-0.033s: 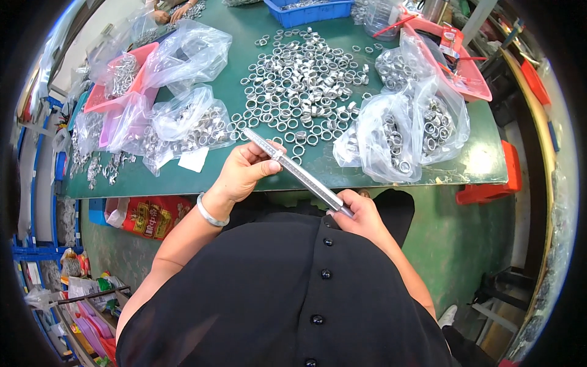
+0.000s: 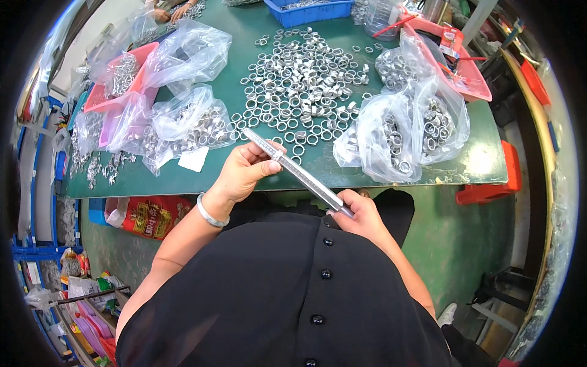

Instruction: The person picks up metal rings from a pile on a table and places them onto a cylindrical metal rod held in the other hand.

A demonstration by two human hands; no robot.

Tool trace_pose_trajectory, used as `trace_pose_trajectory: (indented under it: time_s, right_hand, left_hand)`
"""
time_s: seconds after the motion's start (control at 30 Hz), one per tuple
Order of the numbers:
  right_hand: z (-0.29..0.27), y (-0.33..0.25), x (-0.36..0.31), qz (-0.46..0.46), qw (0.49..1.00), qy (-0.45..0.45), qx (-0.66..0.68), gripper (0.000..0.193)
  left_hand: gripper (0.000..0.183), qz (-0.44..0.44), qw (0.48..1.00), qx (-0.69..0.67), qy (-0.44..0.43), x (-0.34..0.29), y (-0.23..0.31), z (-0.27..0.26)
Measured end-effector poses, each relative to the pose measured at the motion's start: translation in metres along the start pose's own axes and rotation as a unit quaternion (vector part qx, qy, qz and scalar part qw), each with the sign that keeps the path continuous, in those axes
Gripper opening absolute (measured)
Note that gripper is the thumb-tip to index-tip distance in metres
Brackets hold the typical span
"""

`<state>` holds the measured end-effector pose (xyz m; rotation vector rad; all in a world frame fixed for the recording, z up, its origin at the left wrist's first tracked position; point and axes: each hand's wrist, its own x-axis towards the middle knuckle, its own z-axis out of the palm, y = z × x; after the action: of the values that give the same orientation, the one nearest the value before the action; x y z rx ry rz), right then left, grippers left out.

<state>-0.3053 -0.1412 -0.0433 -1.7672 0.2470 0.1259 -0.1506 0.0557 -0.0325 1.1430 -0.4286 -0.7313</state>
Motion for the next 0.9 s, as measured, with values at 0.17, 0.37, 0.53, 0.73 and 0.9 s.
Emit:
trace_pose_trajectory:
  time_s: [0.17, 0.37, 0.53, 0.73, 0.9]
  right_hand:
    - [-0.001, 0.005, 0.000, -0.007, 1.000, -0.001, -0.002, 0.009]
    - [0.000, 0.003, 0.000, -0.008, 1.000, -0.003, 0.004, 0.009]
    - [0.001, 0.003, 0.000, -0.014, 1.000, -0.002, 0.010, 0.010]
    - [-0.001, 0.007, -0.001, -0.009, 1.000, 0.001, 0.012, 0.010]
    - [-0.003, 0.006, -0.004, 0.020, 1.000, 0.012, 0.016, 0.010]
  left_hand:
    - [0.028, -0.004, 1.000, 0.005, 0.003, -0.001, 0.001, 0.001]
    - [0.028, -0.005, 1.000, 0.002, 0.012, -0.002, 0.001, 0.001]
    - [0.027, 0.014, 1.000, 0.003, 0.013, -0.002, 0.001, 0.001]
    - [0.016, 0.062, 0.994, -0.076, 0.041, 0.003, 0.008, -0.018]
    - [0.018, 0.066, 0.984, -0.130, 0.107, 0.001, 0.028, -0.033]
